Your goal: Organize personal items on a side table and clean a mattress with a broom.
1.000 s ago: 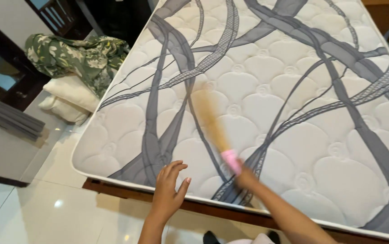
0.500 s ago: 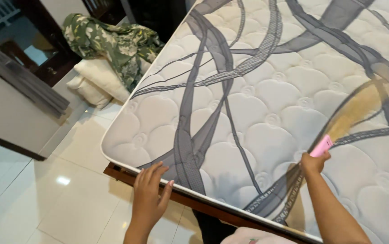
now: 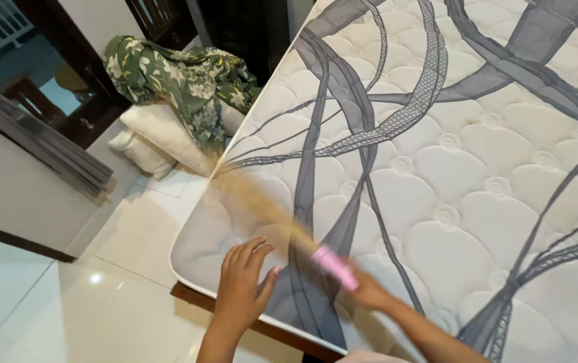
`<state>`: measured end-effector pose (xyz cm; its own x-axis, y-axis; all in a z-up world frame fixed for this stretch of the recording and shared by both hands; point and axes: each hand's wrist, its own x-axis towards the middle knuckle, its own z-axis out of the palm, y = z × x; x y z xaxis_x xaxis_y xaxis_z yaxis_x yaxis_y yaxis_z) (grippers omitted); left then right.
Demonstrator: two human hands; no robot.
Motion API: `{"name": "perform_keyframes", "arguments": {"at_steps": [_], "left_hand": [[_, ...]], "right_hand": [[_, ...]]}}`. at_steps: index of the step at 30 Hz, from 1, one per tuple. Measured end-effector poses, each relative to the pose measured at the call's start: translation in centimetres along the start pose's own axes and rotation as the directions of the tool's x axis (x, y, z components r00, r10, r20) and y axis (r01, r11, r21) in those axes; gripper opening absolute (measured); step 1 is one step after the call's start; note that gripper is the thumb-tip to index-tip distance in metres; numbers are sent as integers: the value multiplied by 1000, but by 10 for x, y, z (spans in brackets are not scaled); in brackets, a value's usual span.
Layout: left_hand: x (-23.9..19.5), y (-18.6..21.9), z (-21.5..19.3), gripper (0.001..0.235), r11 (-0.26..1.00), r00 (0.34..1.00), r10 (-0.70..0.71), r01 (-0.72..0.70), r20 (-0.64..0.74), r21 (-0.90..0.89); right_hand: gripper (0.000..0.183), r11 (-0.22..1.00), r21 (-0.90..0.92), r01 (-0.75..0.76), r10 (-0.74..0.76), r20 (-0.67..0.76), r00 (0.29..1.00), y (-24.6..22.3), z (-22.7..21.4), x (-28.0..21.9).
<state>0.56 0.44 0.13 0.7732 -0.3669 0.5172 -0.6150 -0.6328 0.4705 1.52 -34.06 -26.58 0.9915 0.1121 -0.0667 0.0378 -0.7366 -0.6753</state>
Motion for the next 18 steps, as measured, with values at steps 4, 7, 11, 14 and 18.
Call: {"name": "perform_keyframes", "arguments": {"at_steps": [4,7,11,14,18], "left_hand": [[8,-30,-13,37,999,1000,-16,16,-15,32],[15,-50,-20,37,996,998,-67,66,9,56],[30,-69,-17,35,998,997,-53,52,47,28],[39,-78,-8,34,1000,996,-24,25,85,-4],[59,-91,3,34,996,994,61,-56,92,-63]], "right_hand": [[86,946,-317,71,-216,-450,866,195,-43,65],[92,720,593,-362,673,-469,572,188,-125,59],[99,665,695,-273,747,-621,238,222,-118,104],[102,703,654,-280,701,-568,432,177,-62,114],[95,977,212,0,92,-423,901,160,93,152]]}}
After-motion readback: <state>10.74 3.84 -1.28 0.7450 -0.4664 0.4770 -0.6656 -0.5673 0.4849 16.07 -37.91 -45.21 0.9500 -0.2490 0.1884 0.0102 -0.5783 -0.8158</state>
